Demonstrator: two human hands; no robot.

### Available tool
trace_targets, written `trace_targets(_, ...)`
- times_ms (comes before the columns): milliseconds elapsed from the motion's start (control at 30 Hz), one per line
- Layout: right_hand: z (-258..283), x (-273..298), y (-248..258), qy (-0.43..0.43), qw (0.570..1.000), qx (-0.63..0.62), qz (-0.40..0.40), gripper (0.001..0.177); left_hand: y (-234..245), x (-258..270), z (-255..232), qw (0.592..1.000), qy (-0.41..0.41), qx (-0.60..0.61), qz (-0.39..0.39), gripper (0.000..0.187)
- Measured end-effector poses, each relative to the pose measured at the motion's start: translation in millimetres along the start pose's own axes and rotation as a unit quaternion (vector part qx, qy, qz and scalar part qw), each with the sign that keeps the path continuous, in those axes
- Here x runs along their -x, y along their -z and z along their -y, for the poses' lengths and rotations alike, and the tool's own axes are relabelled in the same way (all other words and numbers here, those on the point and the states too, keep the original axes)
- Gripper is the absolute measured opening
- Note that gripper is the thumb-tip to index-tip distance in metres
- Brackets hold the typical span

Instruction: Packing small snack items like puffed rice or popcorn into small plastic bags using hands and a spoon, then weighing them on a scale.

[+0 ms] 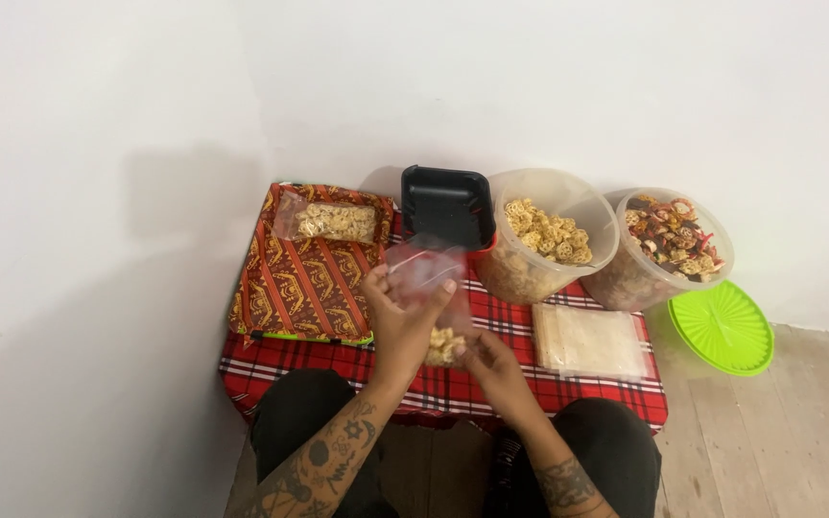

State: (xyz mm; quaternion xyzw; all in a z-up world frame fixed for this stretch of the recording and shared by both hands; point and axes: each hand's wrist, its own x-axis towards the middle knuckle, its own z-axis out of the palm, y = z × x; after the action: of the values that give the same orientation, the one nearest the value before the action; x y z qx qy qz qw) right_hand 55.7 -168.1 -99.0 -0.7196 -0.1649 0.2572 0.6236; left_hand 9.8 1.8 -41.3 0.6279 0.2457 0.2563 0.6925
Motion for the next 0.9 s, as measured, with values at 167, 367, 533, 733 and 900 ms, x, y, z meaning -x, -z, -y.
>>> trace_targets(167,18.5,-17.2,-4.8,0.007,0.993,-0.075,-0.087,0.035,-8.2,0.1,6.0,0.996,-0.045,0.074,0.014,0.074)
trace_targets(367,63.0,-51.1,-18.3,0.102,0.983,-0.119,-0.099,0.031,-17.6,-4.7,-10.2,0.992,-0.126,0.021,0.015,0.081)
trace_targets(533,81.7,-92.6,-10.8,0.193,0.974,-0.017,-0.119,0.027,-23.8,-35.4,-12.1,0.978,-0.207,-0.04,0.006,0.09)
trace_targets(733,78.2,-127.2,-0.7,0.268,0.912,0.248,-0.184,0.027,-21.3,-69.8,14.4,0.95,-0.267,-0.163,0.015,0.094)
trace_targets(900,63.5,-144.3,5.9,0.223,0.882,0.353,-0.221,0.033,-22.1,-77.8,16.1,0.937,-0.235,-0.259,0.018,0.097)
